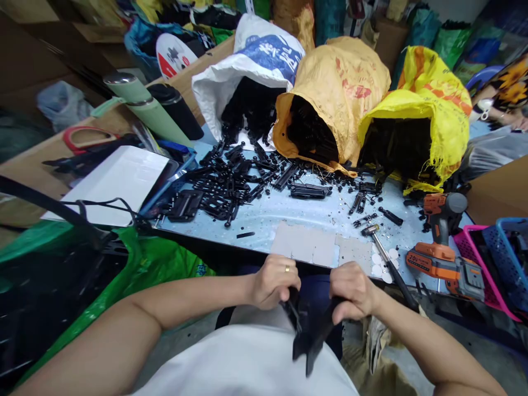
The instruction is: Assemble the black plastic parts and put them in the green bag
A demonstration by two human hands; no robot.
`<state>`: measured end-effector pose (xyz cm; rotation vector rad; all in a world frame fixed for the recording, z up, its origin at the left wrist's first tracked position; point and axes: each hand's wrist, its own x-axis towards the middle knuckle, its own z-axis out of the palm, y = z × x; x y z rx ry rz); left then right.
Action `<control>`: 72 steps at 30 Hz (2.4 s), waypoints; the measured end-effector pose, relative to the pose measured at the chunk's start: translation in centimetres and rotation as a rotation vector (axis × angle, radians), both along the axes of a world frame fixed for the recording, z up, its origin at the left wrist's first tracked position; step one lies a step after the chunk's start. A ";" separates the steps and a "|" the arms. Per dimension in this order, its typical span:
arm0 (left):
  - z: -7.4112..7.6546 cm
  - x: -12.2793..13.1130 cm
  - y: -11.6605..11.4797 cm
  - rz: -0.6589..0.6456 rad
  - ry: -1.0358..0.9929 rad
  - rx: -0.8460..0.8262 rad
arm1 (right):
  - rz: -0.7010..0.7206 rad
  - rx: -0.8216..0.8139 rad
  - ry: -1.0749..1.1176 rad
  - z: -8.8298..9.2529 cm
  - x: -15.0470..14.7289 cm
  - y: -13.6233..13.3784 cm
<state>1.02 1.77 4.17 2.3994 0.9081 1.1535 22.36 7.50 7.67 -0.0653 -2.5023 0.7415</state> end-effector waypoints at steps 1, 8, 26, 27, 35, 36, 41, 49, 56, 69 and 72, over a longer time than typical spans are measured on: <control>0.4 0.6 -0.9 -0.027 -0.057 -0.022 | -0.002 -0.079 0.061 -0.4 -0.7 -1.1; -2.3 3.7 -0.2 0.099 -0.068 0.116 | -0.854 -0.137 0.512 -8.1 -8.0 -1.1; -5.7 -3.2 16.2 0.717 0.532 -0.030 | -0.846 0.327 -0.725 -5.3 -16.3 28.0; -5.6 -4.2 16.1 0.779 0.490 -0.040 | -0.867 0.335 -0.746 -5.5 -16.7 28.2; -2.8 -15.0 16.8 1.419 0.474 -0.576 | -1.034 0.214 -0.704 -4.8 -16.6 28.3; -2.6 -15.8 17.1 1.406 0.484 -0.659 | -1.026 0.160 -0.642 -4.5 -16.0 27.7; -1.9 -17.1 17.3 1.384 0.456 -0.846 | -0.803 -0.389 -0.398 -4.0 -11.3 21.2; 2.0 -12.8 10.9 0.913 0.544 -0.533 | -0.371 -0.119 -0.541 -4.8 -2.7 9.2; -0.3 -2.6 7.2 0.435 0.719 -0.532 | -1.074 -0.011 -0.905 -5.3 -6.0 6.2; -2.5 -2.8 6.3 0.309 0.492 -0.460 | -0.987 -0.346 -0.542 -6.7 -6.7 6.1; -5.1 -1.1 7.4 0.329 0.112 -0.446 | -0.887 -0.772 -0.164 -7.2 -6.6 5.5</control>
